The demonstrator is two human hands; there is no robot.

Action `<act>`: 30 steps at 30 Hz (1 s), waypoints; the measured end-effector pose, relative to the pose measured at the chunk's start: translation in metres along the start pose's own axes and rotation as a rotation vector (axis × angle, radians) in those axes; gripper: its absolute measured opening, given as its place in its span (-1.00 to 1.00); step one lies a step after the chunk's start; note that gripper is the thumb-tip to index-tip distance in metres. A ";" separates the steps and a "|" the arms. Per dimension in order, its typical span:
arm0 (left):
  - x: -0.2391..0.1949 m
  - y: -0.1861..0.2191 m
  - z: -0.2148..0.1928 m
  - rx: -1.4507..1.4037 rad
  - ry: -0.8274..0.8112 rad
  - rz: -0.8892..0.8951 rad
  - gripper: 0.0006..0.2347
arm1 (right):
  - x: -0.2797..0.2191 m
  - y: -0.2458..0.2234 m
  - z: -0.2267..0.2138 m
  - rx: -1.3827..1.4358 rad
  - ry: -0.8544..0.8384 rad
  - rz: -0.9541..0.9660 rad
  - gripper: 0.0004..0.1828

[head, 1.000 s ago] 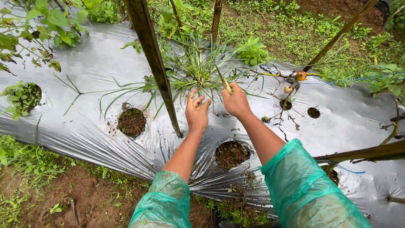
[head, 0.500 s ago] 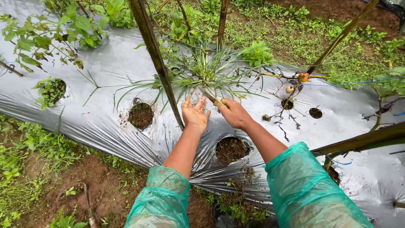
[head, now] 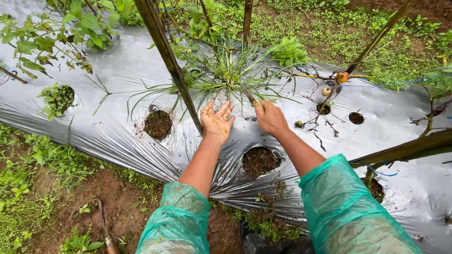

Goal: Weeding a garden bed covered in plastic mulch using hands and a small sickle.

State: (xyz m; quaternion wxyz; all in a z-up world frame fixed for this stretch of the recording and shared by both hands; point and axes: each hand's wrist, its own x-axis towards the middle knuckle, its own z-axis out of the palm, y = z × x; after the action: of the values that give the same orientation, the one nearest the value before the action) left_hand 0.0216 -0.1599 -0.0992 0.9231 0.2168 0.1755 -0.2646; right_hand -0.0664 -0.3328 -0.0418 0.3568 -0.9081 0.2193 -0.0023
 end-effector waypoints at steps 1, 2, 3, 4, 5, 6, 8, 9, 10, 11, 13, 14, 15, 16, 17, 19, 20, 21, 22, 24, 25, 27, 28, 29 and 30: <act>-0.004 0.000 0.001 0.001 -0.002 0.002 -0.31 | 0.000 -0.002 -0.001 0.001 0.001 -0.002 -0.56; -0.009 0.000 0.003 0.093 -0.039 0.018 -0.32 | 0.000 -0.004 -0.001 0.038 -0.019 0.014 -0.56; -0.015 -0.001 0.003 0.181 -0.074 0.033 -0.33 | -0.001 -0.006 -0.002 0.072 -0.042 0.031 -0.57; -0.045 0.004 0.020 0.180 -0.073 0.035 -0.33 | -0.003 -0.007 -0.003 0.071 -0.043 0.029 -0.57; -0.075 0.009 0.036 0.784 -0.133 0.144 -0.39 | -0.004 -0.009 -0.005 0.085 -0.033 0.032 -0.56; -0.105 0.015 0.053 1.390 -0.185 0.252 -0.43 | -0.005 -0.012 -0.007 0.100 -0.022 0.036 -0.55; -0.091 0.009 0.025 1.884 -0.323 0.391 -0.42 | -0.009 -0.020 -0.015 0.075 -0.023 0.031 -0.54; -0.083 0.007 0.010 2.374 -0.464 0.529 -0.41 | -0.012 -0.025 -0.018 0.049 -0.028 0.030 -0.52; -0.090 0.010 0.010 2.374 -0.459 0.533 -0.41 | -0.017 -0.032 -0.020 0.049 -0.028 0.025 -0.52; -0.097 0.011 0.008 2.476 -0.504 0.589 -0.44 | -0.024 -0.037 -0.022 0.048 -0.039 0.036 -0.54; -0.106 0.011 0.005 2.575 -0.547 0.648 -0.46 | -0.031 -0.041 -0.024 0.045 -0.050 0.044 -0.55; -0.108 0.010 0.004 2.637 -0.587 0.644 -0.47 | -0.031 -0.042 -0.024 0.024 -0.049 0.006 -0.63; -0.110 0.012 0.003 2.703 -0.623 0.643 -0.47 | -0.030 -0.044 -0.024 0.006 -0.049 -0.036 -0.71; -0.114 0.013 0.001 2.705 -0.615 0.648 -0.47 | -0.035 -0.049 -0.022 0.006 -0.049 -0.042 -0.71; -0.117 0.014 0.000 2.708 -0.658 0.675 -0.47 | -0.040 -0.055 -0.022 0.013 -0.062 -0.050 -0.69; -0.122 0.016 -0.003 2.710 -0.692 0.707 -0.47 | -0.052 -0.068 -0.026 0.019 -0.075 -0.064 -0.67; -0.124 0.016 -0.005 2.739 -0.721 0.731 -0.47 | -0.059 -0.075 -0.029 -0.010 -0.094 -0.053 -0.61; -0.128 0.017 -0.010 2.766 -0.746 0.750 -0.47 | -0.067 -0.082 -0.031 -0.042 -0.118 -0.042 -0.54; -0.128 0.019 -0.015 2.765 -0.732 0.750 -0.47 | -0.062 -0.075 -0.026 -0.046 -0.123 -0.049 -0.54; -0.130 0.021 -0.026 2.739 -0.770 0.742 -0.44 | -0.052 -0.060 -0.014 -0.198 -0.098 0.040 -0.60; -0.133 0.025 -0.029 2.736 -0.760 0.745 -0.44 | -0.045 -0.051 -0.004 -0.203 -0.100 0.034 -0.60; -0.139 0.033 -0.037 2.687 -0.758 0.597 -0.55 | -0.031 -0.033 0.018 -0.389 -0.217 0.102 -0.30; -0.133 0.035 -0.050 2.685 -0.752 0.598 -0.55 | -0.046 -0.043 0.015 -0.393 -0.218 0.099 -0.30; -0.127 0.038 -0.063 2.647 -0.704 0.540 -0.65 | -0.060 -0.054 0.013 -0.449 -0.368 0.121 -0.40; -0.122 0.043 -0.078 2.607 -0.656 0.483 -0.71 | -0.075 -0.067 0.013 -0.506 -0.517 0.145 -0.31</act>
State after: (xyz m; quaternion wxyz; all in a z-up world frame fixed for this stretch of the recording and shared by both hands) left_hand -0.0679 -0.0381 -0.0982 0.0724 0.8749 -0.4662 -0.1091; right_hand -0.1056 -0.2513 0.0036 0.1640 -0.9202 0.1796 0.3067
